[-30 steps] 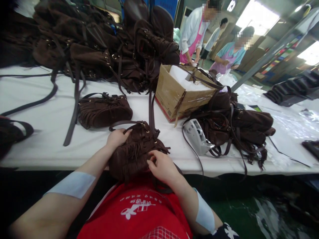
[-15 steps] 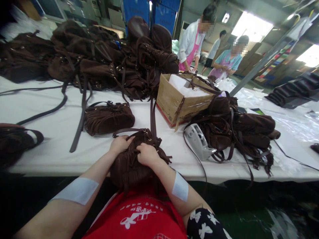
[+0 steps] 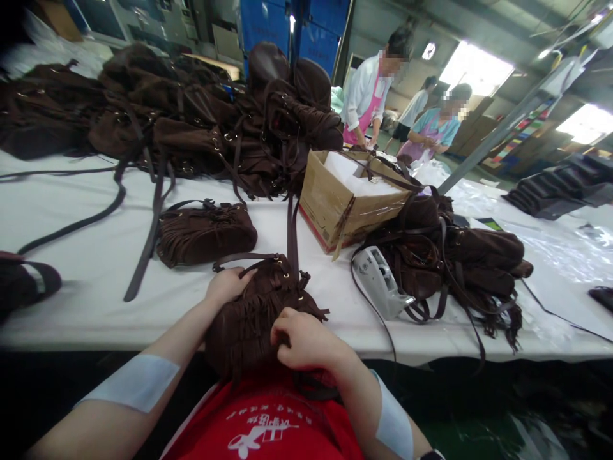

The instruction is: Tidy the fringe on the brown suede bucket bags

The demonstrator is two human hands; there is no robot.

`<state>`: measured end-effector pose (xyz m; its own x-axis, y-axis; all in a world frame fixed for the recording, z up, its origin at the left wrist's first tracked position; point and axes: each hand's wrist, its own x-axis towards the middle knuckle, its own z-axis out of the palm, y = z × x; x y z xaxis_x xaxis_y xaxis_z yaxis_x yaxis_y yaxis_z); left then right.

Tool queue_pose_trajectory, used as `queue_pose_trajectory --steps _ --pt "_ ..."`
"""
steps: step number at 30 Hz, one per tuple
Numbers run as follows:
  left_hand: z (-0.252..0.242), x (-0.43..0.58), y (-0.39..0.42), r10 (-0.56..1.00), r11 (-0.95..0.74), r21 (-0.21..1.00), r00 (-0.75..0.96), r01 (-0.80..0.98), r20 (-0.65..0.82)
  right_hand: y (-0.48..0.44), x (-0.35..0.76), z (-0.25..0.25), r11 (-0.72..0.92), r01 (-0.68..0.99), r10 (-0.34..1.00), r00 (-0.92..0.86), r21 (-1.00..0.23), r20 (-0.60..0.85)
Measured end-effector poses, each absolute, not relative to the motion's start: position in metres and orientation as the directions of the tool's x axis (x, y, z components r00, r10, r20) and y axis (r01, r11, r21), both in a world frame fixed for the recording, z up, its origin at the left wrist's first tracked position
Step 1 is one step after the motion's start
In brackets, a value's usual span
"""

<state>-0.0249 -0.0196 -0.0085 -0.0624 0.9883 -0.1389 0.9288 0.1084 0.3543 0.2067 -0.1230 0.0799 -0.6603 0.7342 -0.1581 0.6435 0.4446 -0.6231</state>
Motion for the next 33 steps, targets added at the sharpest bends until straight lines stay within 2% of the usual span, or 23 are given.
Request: queue_pose_trajectory --steps 4,6,8,10,12,14,17,19,21,24,28,33 --pt "-0.007 -0.025 -0.021 0.988 0.103 0.361 -0.052 0.927 -0.148 -0.116 0.201 0.069 0.259 0.783 0.888 -0.423 -0.566 -0.18" --pt "-0.006 -0.025 -0.021 0.987 0.102 0.367 -0.048 0.925 -0.153 -0.117 0.198 0.063 0.205 0.821 0.917 -0.351 -0.533 -0.189" --pt "-0.007 -0.025 -0.02 0.986 0.107 0.368 -0.052 0.924 -0.155 -0.122 0.199 0.061 0.209 0.823 0.892 -0.382 -0.528 -0.242" --pt "-0.007 -0.025 -0.02 0.986 0.114 0.369 -0.061 0.922 -0.152 -0.128 0.203 0.063 0.259 0.764 0.814 -0.502 -0.591 -0.291" --pt "-0.007 -0.025 -0.019 0.987 0.119 0.374 -0.069 0.92 -0.143 -0.131 0.206 0.069 0.309 0.669 0.746 -0.612 -0.676 -0.264" --pt "-0.007 -0.025 -0.019 0.988 0.116 0.373 -0.069 0.921 -0.138 -0.129 0.207 0.074 0.335 0.639 0.778 -0.602 -0.693 -0.179" --pt "-0.006 -0.024 -0.018 0.989 0.102 0.357 -0.057 0.929 -0.135 -0.112 0.196 0.073 0.396 0.691 0.867 -0.498 -0.605 0.0" --pt "-0.006 -0.024 -0.018 0.989 0.095 0.353 -0.049 0.931 -0.136 -0.096 0.18 0.064 0.486 0.701 0.845 -0.529 -0.522 0.077" --pt "-0.007 -0.024 -0.018 0.99 0.097 0.353 -0.054 0.931 -0.131 -0.081 0.16 0.052 0.539 0.725 0.818 -0.571 -0.429 0.064" --pt "-0.008 -0.024 -0.018 0.99 0.104 0.349 -0.064 0.931 -0.124 -0.071 0.136 0.035 0.482 0.818 0.862 -0.507 -0.314 0.003" --pt "-0.011 -0.025 -0.019 0.99 0.113 0.353 -0.076 0.929 -0.115 -0.077 0.135 0.027 0.376 0.858 0.917 -0.398 -0.351 0.009" --pt "-0.009 -0.024 -0.018 0.988 0.114 0.34 -0.071 0.934 -0.138 -0.091 0.159 0.034 0.436 0.8 0.854 -0.512 -0.412 -0.09"
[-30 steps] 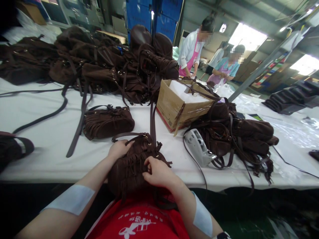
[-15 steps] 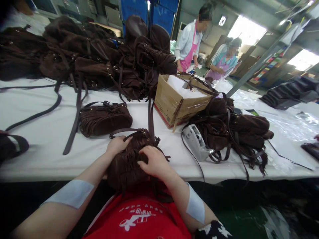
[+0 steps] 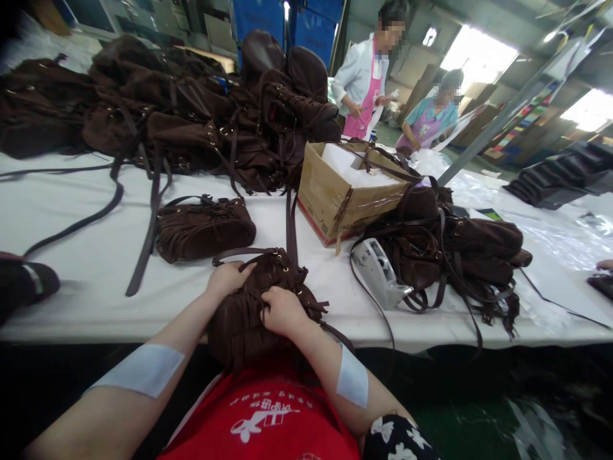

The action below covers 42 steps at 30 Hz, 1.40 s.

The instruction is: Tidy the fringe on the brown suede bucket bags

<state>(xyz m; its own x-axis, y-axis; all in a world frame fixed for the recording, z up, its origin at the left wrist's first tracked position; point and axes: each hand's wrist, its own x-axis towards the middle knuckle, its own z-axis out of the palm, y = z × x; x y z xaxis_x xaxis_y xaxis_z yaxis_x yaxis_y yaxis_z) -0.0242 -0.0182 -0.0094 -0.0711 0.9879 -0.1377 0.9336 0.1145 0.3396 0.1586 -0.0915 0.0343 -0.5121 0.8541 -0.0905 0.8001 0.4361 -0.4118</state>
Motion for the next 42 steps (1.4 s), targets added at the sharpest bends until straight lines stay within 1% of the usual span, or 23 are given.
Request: queue_pose_trajectory --steps 1,3,6,8,9,10,12,14,15,17,18,20,23,25,29,30,32,33,34,36,38,40,42 --pt "-0.009 -0.024 -0.018 0.988 0.113 0.336 -0.069 0.935 -0.14 -0.096 0.162 0.039 0.449 0.775 0.835 -0.541 -0.445 -0.1" --pt "-0.008 -0.024 -0.018 0.988 0.112 0.336 -0.067 0.935 -0.141 -0.108 0.169 0.054 0.465 0.691 0.785 -0.611 -0.554 -0.103" --pt "-0.007 -0.024 -0.018 0.988 0.114 0.348 -0.07 0.931 -0.138 -0.13 0.177 0.088 0.474 0.501 0.648 -0.755 -0.724 -0.098" --pt "-0.007 -0.024 -0.019 0.988 0.117 0.353 -0.072 0.928 -0.138 -0.139 0.18 0.108 0.486 0.403 0.553 -0.829 -0.775 -0.085" --pt "-0.006 -0.024 -0.019 0.988 0.117 0.355 -0.072 0.927 -0.139 -0.139 0.182 0.114 0.501 0.387 0.541 -0.838 -0.774 -0.069" --pt "-0.006 -0.024 -0.019 0.988 0.117 0.358 -0.071 0.927 -0.139 -0.136 0.182 0.116 0.519 0.403 0.566 -0.823 -0.754 -0.051" --pt "-0.006 -0.024 -0.02 0.987 0.119 0.36 -0.072 0.925 -0.142 -0.121 0.181 0.109 0.531 0.543 0.709 -0.705 -0.65 -0.01" --pt "-0.005 -0.024 -0.02 0.986 0.123 0.359 -0.074 0.925 -0.147 -0.1 0.176 0.09 0.469 0.741 0.848 -0.531 -0.48 0.01" --pt "-0.005 -0.023 -0.02 0.986 0.124 0.356 -0.075 0.926 -0.147 -0.089 0.173 0.079 0.432 0.814 0.882 -0.47 -0.388 -0.005" --pt "-0.005 -0.023 -0.02 0.986 0.126 0.349 -0.078 0.929 -0.147 -0.074 0.166 0.058 0.397 0.886 0.906 -0.42 -0.24 -0.049" --pt "-0.005 -0.023 -0.02 0.986 0.127 0.346 -0.081 0.93 -0.145 -0.07 0.162 0.05 0.397 0.897 0.906 -0.417 -0.192 -0.074" --pt "-0.006 -0.023 -0.02 0.987 0.13 0.343 -0.087 0.93 -0.136 -0.068 0.155 0.041 0.394 0.908 0.905 -0.41 -0.143 -0.113" --pt "-0.008 -0.024 -0.02 0.988 0.127 0.348 -0.087 0.929 -0.127 -0.076 0.152 0.041 0.41 0.899 0.886 -0.433 -0.155 -0.165" --pt "-0.009 -0.024 -0.02 0.989 0.115 0.348 -0.075 0.931 -0.126 -0.086 0.157 0.046 0.449 0.867 0.857 -0.486 -0.215 -0.169" --pt "-0.009 -0.024 -0.02 0.99 0.105 0.346 -0.065 0.933 -0.124 -0.114 0.175 0.067 0.486 0.776 0.798 -0.582 -0.401 -0.157" --pt "-0.009 -0.024 -0.02 0.99 0.108 0.347 -0.068 0.932 -0.125 -0.123 0.18 0.075 0.496 0.733 0.765 -0.623 -0.466 -0.165" --pt "-0.008 -0.024 -0.019 0.989 0.113 0.352 -0.072 0.929 -0.127 -0.136 0.188 0.091 0.523 0.607 0.656 -0.735 -0.598 -0.173" --pt "-0.008 -0.024 -0.019 0.989 0.114 0.353 -0.073 0.929 -0.128 -0.14 0.191 0.098 0.532 0.553 0.613 -0.774 -0.642 -0.158" --pt "-0.008 -0.024 -0.019 0.989 0.116 0.354 -0.075 0.928 -0.128 -0.141 0.192 0.102 0.54 0.525 0.604 -0.786 -0.658 -0.131" --pt "-0.009 -0.024 -0.019 0.989 0.118 0.357 -0.077 0.927 -0.127 -0.133 0.189 0.102 0.552 0.57 0.688 -0.724 -0.608 -0.054" --pt "-0.009 -0.024 -0.02 0.989 0.117 0.36 -0.076 0.926 -0.126 -0.115 0.179 0.091 0.537 0.68 0.79 -0.613 -0.498 0.016" --pt "-0.009 -0.024 -0.02 0.99 0.113 0.361 -0.073 0.926 -0.121 -0.094 0.166 0.072 0.516 0.76 0.825 -0.565 -0.394 -0.009" --pt "-0.01 -0.023 -0.02 0.99 0.112 0.357 -0.076 0.927 -0.115 -0.078 0.153 0.054 0.494 0.812 0.833 -0.545 -0.311 -0.099"
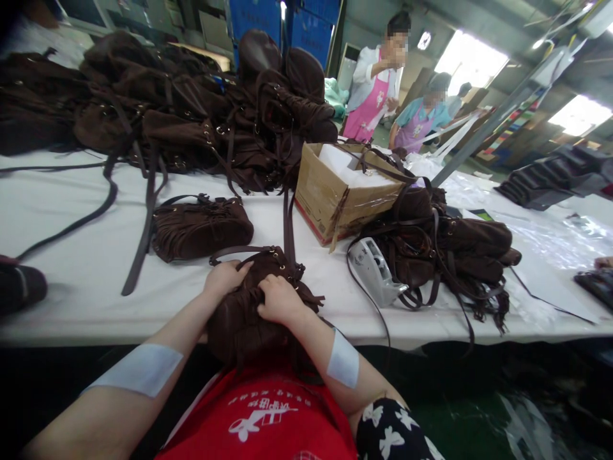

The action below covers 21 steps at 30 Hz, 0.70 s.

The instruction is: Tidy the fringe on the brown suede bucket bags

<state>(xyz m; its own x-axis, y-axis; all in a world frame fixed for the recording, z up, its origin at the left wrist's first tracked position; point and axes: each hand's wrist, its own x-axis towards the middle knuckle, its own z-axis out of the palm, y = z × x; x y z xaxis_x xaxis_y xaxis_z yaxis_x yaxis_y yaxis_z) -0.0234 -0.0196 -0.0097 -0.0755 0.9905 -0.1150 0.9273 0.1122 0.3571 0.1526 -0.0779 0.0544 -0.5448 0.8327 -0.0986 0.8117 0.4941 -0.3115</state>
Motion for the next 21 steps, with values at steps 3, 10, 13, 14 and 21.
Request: queue_pose_trajectory --steps 3,10,13,14,21 --pt "-0.01 -0.023 -0.02 0.99 0.114 0.351 -0.079 0.929 -0.113 -0.069 0.141 0.042 0.464 0.852 0.845 -0.507 -0.242 -0.167" --pt "-0.009 -0.024 -0.021 0.991 0.113 0.357 -0.077 0.927 -0.113 -0.108 0.163 0.06 0.499 0.767 0.793 -0.592 -0.404 -0.146" --pt "-0.009 -0.024 -0.02 0.991 0.11 0.355 -0.075 0.928 -0.11 -0.131 0.176 0.08 0.482 0.699 0.762 -0.632 -0.529 -0.141" --pt "-0.01 -0.024 -0.02 0.991 0.113 0.355 -0.078 0.928 -0.112 -0.137 0.18 0.088 0.49 0.65 0.718 -0.679 -0.581 -0.153" --pt "-0.007 -0.023 -0.02 0.988 0.123 0.359 -0.081 0.925 -0.13 -0.106 0.188 0.098 0.466 0.7 0.817 -0.575 -0.541 -0.04"
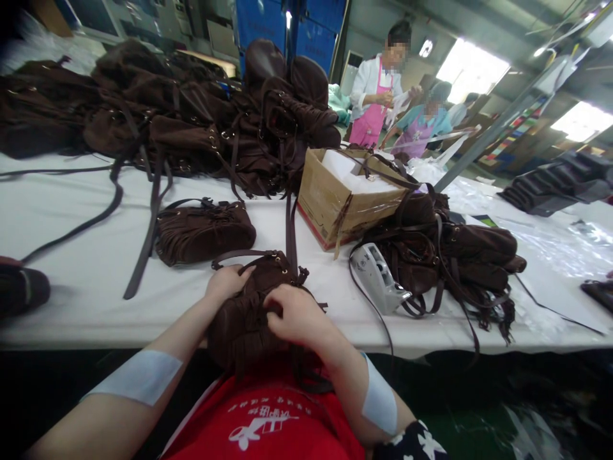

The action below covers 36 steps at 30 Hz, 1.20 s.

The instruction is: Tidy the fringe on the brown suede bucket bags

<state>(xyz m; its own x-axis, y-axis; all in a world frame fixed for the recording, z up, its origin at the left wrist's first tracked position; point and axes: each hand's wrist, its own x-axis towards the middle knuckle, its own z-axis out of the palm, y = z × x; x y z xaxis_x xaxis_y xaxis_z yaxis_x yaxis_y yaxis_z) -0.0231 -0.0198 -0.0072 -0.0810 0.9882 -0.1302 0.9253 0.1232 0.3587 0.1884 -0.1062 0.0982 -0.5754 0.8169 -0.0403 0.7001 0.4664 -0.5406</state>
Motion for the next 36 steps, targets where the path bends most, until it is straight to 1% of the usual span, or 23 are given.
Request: queue_pose_trajectory --steps 2,5,7,9,11,15,20,22,24,25,26,28,30,31,33,36 --pt "-0.006 -0.023 -0.02 0.987 0.13 0.354 -0.087 0.926 -0.134 -0.087 0.182 0.078 0.406 0.82 0.892 -0.452 -0.404 -0.02" --pt "-0.006 -0.024 -0.021 0.986 0.137 0.355 -0.095 0.925 -0.134 -0.071 0.17 0.048 0.369 0.902 0.915 -0.395 -0.226 -0.083" --pt "-0.007 -0.024 -0.02 0.988 0.133 0.357 -0.093 0.925 -0.127 -0.071 0.164 0.036 0.354 0.921 0.921 -0.373 -0.162 -0.111" --pt "-0.009 -0.024 -0.02 0.989 0.124 0.353 -0.086 0.927 -0.12 -0.074 0.162 0.033 0.338 0.93 0.924 -0.358 -0.146 -0.138" --pt "-0.011 -0.025 -0.02 0.99 0.116 0.343 -0.078 0.932 -0.121 -0.078 0.165 0.037 0.343 0.924 0.914 -0.37 -0.17 -0.166" --pt "-0.013 -0.025 -0.019 0.991 0.099 0.334 -0.064 0.937 -0.114 -0.088 0.173 0.05 0.429 0.846 0.839 -0.503 -0.316 -0.208" --pt "-0.01 -0.024 -0.02 0.991 0.108 0.347 -0.073 0.932 -0.114 -0.112 0.178 0.07 0.437 0.765 0.818 -0.557 -0.472 -0.145" --pt "-0.009 -0.023 -0.02 0.989 0.116 0.354 -0.076 0.928 -0.125 -0.125 0.179 0.079 0.445 0.704 0.778 -0.61 -0.553 -0.151" --pt "-0.009 -0.023 -0.02 0.988 0.121 0.354 -0.079 0.927 -0.131 -0.134 0.18 0.088 0.471 0.625 0.709 -0.688 -0.622 -0.154" --pt "-0.008 -0.023 -0.02 0.988 0.123 0.351 -0.081 0.928 -0.133 -0.136 0.181 0.091 0.483 0.604 0.695 -0.705 -0.634 -0.143" --pt "-0.008 -0.023 -0.02 0.988 0.122 0.348 -0.08 0.93 -0.133 -0.136 0.181 0.093 0.491 0.609 0.709 -0.695 -0.623 -0.12" --pt "-0.008 -0.023 -0.02 0.989 0.115 0.343 -0.075 0.932 -0.129 -0.127 0.182 0.091 0.475 0.686 0.803 -0.595 -0.551 -0.049" --pt "-0.008 -0.023 -0.02 0.99 0.106 0.344 -0.068 0.933 -0.121 -0.109 0.181 0.083 0.415 0.796 0.892 -0.452 -0.44 0.023" --pt "-0.008 -0.024 -0.02 0.991 0.104 0.347 -0.067 0.932 -0.119 -0.099 0.18 0.076 0.389 0.838 0.911 -0.411 -0.383 0.028" --pt "-0.009 -0.024 -0.02 0.99 0.107 0.352 -0.069 0.93 -0.121 -0.081 0.175 0.062 0.362 0.89 0.923 -0.384 -0.278 -0.026" --pt "-0.009 -0.024 -0.02 0.989 0.119 0.351 -0.079 0.929 -0.124 -0.063 0.165 0.045 0.335 0.93 0.926 -0.354 -0.153 -0.128"
